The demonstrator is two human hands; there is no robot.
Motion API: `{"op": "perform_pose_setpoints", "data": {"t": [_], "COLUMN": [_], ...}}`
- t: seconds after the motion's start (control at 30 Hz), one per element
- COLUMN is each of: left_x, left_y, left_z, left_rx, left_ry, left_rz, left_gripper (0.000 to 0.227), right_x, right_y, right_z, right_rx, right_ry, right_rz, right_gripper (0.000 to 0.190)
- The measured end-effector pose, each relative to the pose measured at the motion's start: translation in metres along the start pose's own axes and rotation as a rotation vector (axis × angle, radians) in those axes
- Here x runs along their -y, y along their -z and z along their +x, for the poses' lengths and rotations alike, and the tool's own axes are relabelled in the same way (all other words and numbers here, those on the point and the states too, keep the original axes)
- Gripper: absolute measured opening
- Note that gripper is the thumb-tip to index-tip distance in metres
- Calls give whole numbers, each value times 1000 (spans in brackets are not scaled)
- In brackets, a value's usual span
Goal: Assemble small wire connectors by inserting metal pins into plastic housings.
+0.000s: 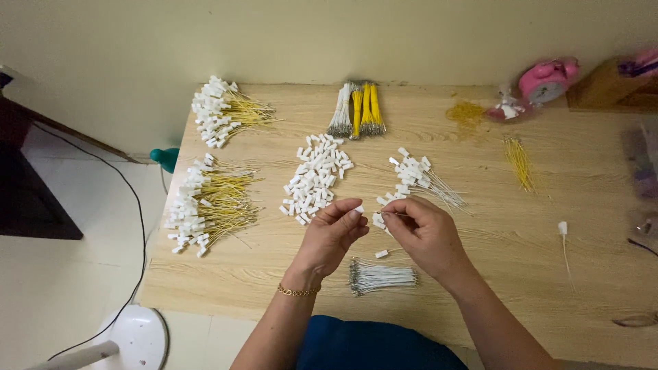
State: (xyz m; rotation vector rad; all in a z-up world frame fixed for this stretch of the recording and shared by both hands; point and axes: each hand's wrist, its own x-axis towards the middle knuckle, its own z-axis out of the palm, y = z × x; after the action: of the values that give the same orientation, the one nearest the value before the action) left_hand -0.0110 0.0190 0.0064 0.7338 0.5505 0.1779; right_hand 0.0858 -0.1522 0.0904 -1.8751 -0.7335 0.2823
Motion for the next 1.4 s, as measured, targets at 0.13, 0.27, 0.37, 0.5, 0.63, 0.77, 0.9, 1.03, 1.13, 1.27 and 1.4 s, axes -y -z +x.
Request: {"op": "perform_pose_setpoints", "data": {"t": [0.13,0.27,0.37,0.5,0.63,0.77,0.9,1.03,1.13,1.27,1.4], "left_x": [0,-7,-11,-8,-6,-11,-9,-5,3,16,40], "left_y": [0,-5,-8,-4,-3,-6,-5,-10,-10,-4,9], "left_z": [-4,-12,-16,-14,-13,-14,-9,-7,-2,7,18], "left_rx": [38,75,103,115,119,125,122,120,125,97,65], "left_ry": [-5,-18,-12,-30,-32,-51,-56,-52,-69,-37,31], "left_rz": [-5,-19,-19,21,53,155,148,156,203,209,211], "left_gripper": [27,26,25,25,25,26,26,25,23,21,20], "right_x": [3,10,13,12,16,19,11,3,-9,-24,-49], "right_y": [-2,0,2,3,7,12,8,4,-1,-3,-5], "right_z": [-2,-3,-2,-3,-2,2,2,0,-1,-3,-6], "right_rx": [10,61,79,97,125,224,241,223,212,206,236], "right_ry": [10,7,3,-22,-52,-44,-126,-107,-96,-103,-100], "right_rz": [-48,-83,-109,-193,-187,-147,-80,-91,-91,-102,-118], "right_gripper": [8,10,11,11,14,16,14,13,12,10,8]}}
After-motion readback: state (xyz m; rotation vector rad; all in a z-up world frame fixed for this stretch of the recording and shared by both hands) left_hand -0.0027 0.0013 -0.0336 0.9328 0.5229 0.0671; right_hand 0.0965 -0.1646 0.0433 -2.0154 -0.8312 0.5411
